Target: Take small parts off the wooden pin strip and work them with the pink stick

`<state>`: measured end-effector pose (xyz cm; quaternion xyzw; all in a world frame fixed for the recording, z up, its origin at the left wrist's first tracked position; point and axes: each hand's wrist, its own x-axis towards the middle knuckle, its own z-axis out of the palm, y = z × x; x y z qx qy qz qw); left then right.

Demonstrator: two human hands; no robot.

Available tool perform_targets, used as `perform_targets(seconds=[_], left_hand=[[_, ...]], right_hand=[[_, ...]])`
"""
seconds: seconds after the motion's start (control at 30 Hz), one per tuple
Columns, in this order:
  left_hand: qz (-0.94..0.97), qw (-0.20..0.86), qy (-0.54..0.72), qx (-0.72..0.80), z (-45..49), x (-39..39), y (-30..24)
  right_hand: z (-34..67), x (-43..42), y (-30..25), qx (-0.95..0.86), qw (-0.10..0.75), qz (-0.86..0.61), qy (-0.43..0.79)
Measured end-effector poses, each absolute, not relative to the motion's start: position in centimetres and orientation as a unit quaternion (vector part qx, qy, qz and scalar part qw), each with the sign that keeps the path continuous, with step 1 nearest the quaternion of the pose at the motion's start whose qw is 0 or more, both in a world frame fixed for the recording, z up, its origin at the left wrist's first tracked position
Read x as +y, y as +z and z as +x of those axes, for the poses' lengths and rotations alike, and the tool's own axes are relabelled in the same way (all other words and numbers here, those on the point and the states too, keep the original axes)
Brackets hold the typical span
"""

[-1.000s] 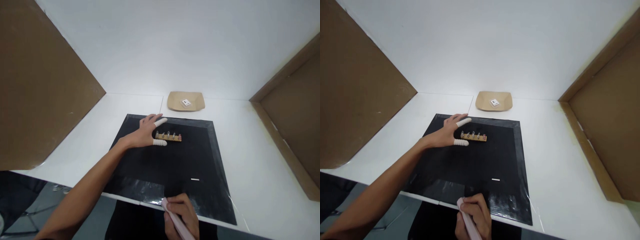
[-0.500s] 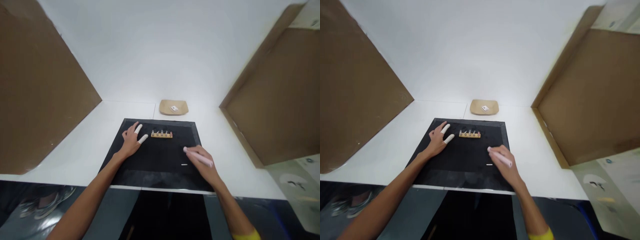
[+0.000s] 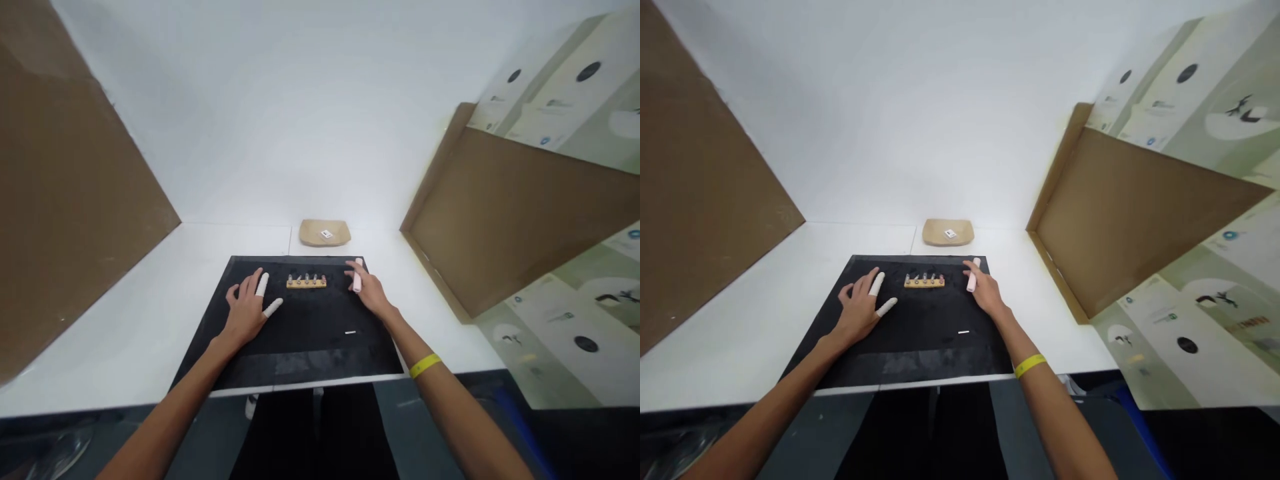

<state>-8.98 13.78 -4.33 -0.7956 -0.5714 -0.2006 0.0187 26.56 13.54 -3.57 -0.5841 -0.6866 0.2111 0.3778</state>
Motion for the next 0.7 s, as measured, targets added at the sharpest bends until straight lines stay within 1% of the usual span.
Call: perform_targets(seconds=[0.17, 0.27, 0.37, 0.53, 0.7], left_hand=[[-0.784, 0.037, -0.227, -0.576, -8.9, 13.5, -4.3], [-0.785, 0.042, -0.240, -0.570, -9.0, 13.7, -4.5], [-0.787, 0.068, -0.245, -0.562, -9.1, 14.0, -4.9], [-0.786, 0.080, -0.234, -0.567, -9.3, 14.3, -5.2], [-0.785, 0.081, -0.235, -0.568, -9.1, 14.3, -4.7]], right_hand=[[26.4, 13.4, -3.8, -0.744, 0.343, -0.571, 0.059], [26.6, 13.8, -3.5, -0.776, 0.299, -0.556, -0.021], [26.8, 14.5, -3.3, -0.804, 0.241, -0.537, -0.083], [27.2, 15.3, -3.5, -0.844, 0.156, -0.497, -0.125], [27.6, 15.6, -3.7, -0.837, 0.140, -0.510, -0.137]])
